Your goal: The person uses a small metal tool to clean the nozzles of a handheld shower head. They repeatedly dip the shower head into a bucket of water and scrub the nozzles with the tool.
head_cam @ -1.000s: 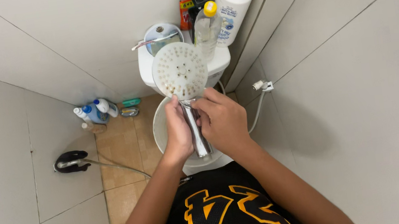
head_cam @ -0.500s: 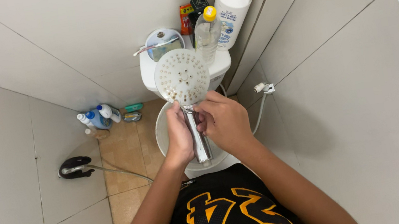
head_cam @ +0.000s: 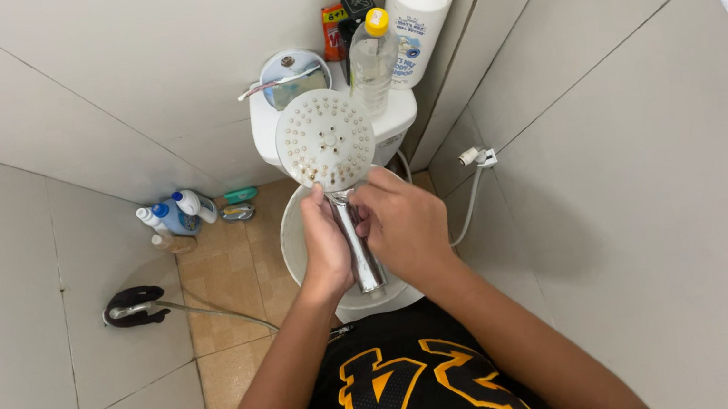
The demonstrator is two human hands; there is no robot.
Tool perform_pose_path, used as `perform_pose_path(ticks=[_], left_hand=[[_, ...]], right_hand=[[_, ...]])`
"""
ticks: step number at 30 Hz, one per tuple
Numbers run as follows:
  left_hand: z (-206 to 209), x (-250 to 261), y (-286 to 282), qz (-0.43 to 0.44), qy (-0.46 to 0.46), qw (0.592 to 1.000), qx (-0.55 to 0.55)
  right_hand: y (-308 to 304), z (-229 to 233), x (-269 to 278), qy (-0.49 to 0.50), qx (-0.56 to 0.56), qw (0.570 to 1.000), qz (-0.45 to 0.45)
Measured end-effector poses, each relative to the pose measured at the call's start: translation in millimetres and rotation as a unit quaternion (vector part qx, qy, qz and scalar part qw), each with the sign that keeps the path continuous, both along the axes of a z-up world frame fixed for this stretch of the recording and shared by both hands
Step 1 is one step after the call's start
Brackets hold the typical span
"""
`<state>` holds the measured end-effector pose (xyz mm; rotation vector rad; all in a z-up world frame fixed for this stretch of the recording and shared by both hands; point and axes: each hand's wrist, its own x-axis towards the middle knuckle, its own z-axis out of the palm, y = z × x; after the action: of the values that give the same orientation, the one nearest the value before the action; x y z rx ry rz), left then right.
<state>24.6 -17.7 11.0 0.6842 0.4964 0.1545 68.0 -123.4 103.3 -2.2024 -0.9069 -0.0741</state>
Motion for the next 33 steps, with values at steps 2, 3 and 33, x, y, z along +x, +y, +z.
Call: perform_pose_path(ticks=[2,3,33], left_hand=[[-0.8,-0.7,-0.3,0.018,-0.016,1.0,0.015],[-0.6,-1.5,0.6,0.025,-0.022,0.999,0.024],[-21.2,3.6,7.7,0.066,0.082,0.993,0.059]], right_hand=[[-0.6,-0.6,0.5,-0.012,-0.003,1.0,0.02],[-0.1,-1.0,0.1,-0.017,-0.004,0.999,0.027],[10.4,-12.7,1.9,0.02,-0.011,0.999,0.045]])
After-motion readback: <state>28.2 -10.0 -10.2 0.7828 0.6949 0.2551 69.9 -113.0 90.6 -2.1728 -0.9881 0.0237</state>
